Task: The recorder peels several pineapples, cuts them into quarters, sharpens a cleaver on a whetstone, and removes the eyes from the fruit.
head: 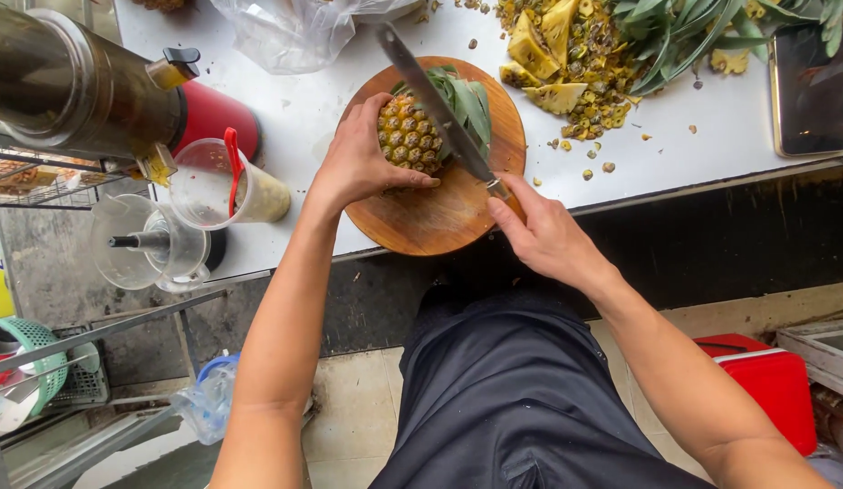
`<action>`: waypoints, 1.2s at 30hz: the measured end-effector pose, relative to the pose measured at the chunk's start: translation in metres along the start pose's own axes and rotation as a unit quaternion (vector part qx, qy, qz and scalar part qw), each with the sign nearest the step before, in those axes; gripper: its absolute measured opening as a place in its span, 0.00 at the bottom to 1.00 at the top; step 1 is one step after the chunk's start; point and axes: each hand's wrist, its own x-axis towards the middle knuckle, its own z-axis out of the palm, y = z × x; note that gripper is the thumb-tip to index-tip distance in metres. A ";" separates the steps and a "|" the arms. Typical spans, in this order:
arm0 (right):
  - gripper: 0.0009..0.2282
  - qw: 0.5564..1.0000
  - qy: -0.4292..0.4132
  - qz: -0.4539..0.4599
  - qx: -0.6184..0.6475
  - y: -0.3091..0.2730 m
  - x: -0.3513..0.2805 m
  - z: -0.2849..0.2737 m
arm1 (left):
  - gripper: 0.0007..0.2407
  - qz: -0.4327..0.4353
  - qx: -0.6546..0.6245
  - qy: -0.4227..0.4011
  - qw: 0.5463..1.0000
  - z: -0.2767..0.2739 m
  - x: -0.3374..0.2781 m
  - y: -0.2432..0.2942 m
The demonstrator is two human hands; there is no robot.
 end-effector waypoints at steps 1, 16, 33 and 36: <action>0.20 1.000 0.014 0.013 -0.004 0.008 0.003 -0.001 | 0.53 0.018 -0.007 0.000 1.000 0.001 0.001 -0.003; 0.22 1.000 -0.011 0.020 0.012 0.024 0.008 -0.002 | 0.54 -0.011 -0.004 -0.028 1.000 -0.006 0.000 0.008; 0.22 1.000 0.010 0.002 -0.014 -0.023 0.005 -0.005 | 0.53 -0.069 0.140 0.008 0.988 0.011 0.006 0.032; 0.21 0.999 0.008 0.020 -0.029 -0.030 0.011 0.001 | 0.50 -0.053 0.135 0.020 0.989 0.011 0.006 0.028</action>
